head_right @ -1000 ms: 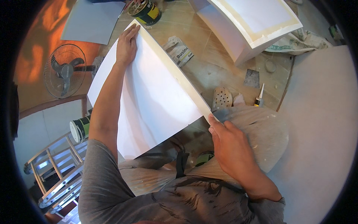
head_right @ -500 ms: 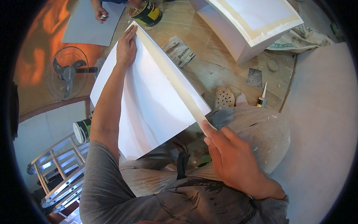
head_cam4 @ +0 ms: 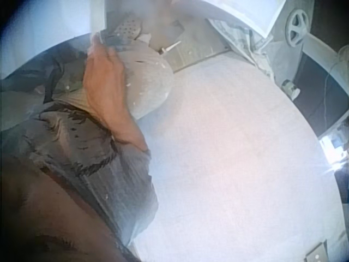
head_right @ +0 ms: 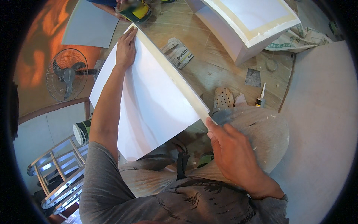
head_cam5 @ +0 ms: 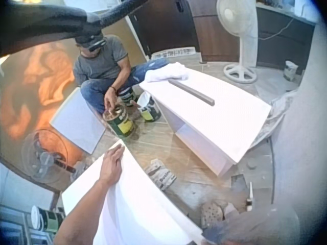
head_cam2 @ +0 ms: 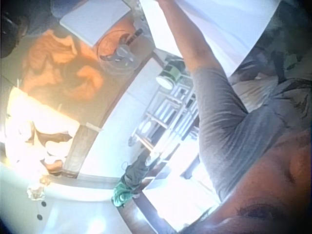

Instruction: The person assembles a white cabinet by applying adhesive to the edges, attaching a wooden trim piece, and applying masking tape to the edges of a white panel. They handle the cabinet, trim, and tape while sitting on the floor.

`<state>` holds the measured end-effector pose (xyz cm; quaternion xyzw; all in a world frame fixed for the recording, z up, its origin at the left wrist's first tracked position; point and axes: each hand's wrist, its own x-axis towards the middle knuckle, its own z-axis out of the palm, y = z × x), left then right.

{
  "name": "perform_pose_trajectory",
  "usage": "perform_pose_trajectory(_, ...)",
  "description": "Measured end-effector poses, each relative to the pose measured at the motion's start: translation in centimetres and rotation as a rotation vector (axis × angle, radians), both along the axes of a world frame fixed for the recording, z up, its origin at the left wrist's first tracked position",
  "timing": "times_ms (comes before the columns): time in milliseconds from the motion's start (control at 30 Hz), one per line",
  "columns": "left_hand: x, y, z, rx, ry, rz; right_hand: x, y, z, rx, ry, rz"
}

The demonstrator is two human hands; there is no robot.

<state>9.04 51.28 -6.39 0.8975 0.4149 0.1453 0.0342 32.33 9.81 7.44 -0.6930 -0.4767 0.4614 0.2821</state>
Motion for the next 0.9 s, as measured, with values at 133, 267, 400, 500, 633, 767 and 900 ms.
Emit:
perform_pose_trajectory(133,0.05,-0.07,0.13,-0.015,-0.007,0.009,-0.26,-0.07,-0.36,-0.013,0.007,0.058)
perform_pose_trajectory(267,0.24,-0.24,0.36,-0.029,-0.035,0.014,-0.35,0.31,-0.01,-0.068,0.008,0.106)
perform_pose_trajectory(400,0.24,-0.13,0.32,-0.029,-0.058,-0.002,-0.46,0.04,-0.63,-0.028,-0.025,0.104)
perform_pose_trajectory(500,0.18,-0.12,0.2,-0.005,-0.043,-0.01,-0.53,0.15,-0.49,-0.052,-0.045,0.084)
perform_pose_trajectory(633,0.16,-0.09,0.18,0.01,-0.046,-0.02,-0.47,0.19,-0.45,-0.056,-0.047,0.086)
perform_pose_trajectory(767,0.1,-0.06,-0.02,0.007,-0.044,-0.01,-0.4,0.13,-0.43,-0.039,-0.035,0.082)
perform_pose_trajectory(900,0.11,-0.13,-0.11,0.023,-0.054,-0.013,-0.31,0.14,-0.22,-0.048,-0.046,0.102)
